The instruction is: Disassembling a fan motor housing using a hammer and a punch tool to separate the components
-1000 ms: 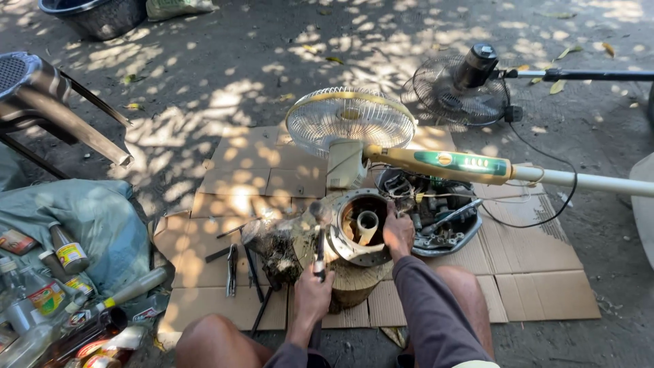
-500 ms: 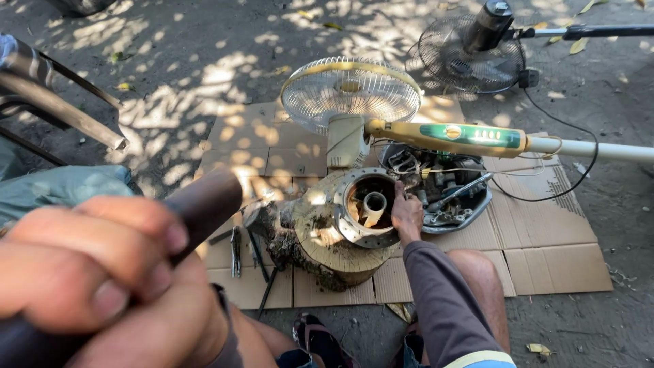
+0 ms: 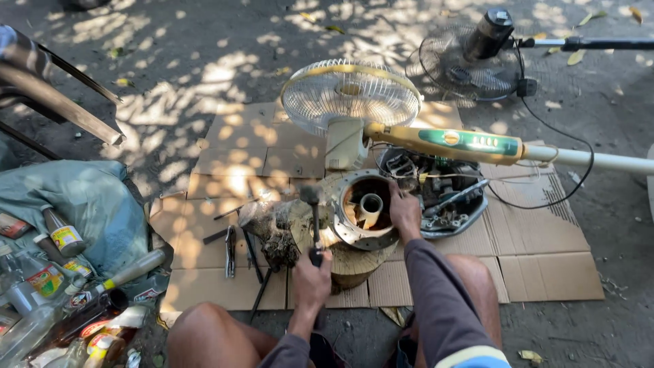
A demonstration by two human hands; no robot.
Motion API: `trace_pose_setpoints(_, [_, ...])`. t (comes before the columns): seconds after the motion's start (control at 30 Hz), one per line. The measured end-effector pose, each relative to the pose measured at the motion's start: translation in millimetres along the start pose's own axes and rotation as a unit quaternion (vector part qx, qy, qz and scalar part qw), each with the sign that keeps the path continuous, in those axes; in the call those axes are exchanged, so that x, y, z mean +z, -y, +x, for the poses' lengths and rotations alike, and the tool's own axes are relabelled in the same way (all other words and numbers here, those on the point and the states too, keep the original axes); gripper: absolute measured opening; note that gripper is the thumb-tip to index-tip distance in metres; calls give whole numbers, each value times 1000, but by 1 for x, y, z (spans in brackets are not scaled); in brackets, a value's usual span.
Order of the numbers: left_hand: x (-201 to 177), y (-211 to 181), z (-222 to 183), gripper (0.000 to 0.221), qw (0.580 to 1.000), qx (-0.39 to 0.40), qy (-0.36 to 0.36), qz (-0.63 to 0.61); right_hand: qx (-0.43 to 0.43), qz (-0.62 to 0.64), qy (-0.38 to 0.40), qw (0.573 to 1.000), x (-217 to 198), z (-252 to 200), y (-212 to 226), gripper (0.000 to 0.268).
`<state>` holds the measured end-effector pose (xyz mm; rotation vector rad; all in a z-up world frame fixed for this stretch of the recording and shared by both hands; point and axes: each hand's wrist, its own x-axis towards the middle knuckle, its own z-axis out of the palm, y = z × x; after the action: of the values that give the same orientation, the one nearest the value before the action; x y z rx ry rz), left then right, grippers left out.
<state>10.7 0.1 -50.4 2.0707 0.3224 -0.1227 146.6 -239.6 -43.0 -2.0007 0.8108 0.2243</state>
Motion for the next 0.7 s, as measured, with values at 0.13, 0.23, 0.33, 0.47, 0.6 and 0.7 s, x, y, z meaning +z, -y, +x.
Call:
trace_pose_setpoints(0.13, [-20,-42,-6,25,993,91,-19,-77,-56,-25,46,997,4,30,7,89])
trace_pose_setpoints(0.23, [1,-11,5,15,990,122,-17,-71,-50,-14,33,998,3,32,8,88])
trace_pose_setpoints(0.33, [21,20,10,27,998,-18,15,55,-67,-46,36,996,-4,32,10,84])
trace_pose_setpoints(0.47, [-11,-33,-21,18,998,14,31,-59,-23,39,56,997,-19,5,22,92])
trace_pose_setpoints(0.6, [-58,-84,-39,9,948,207,-11,-241,57,78,27,995,-7,3,8,94])
trace_pose_setpoints(0.7, [-107,-148,-60,9,834,354,-56,-420,26,-13,-31,999,10,11,-4,71])
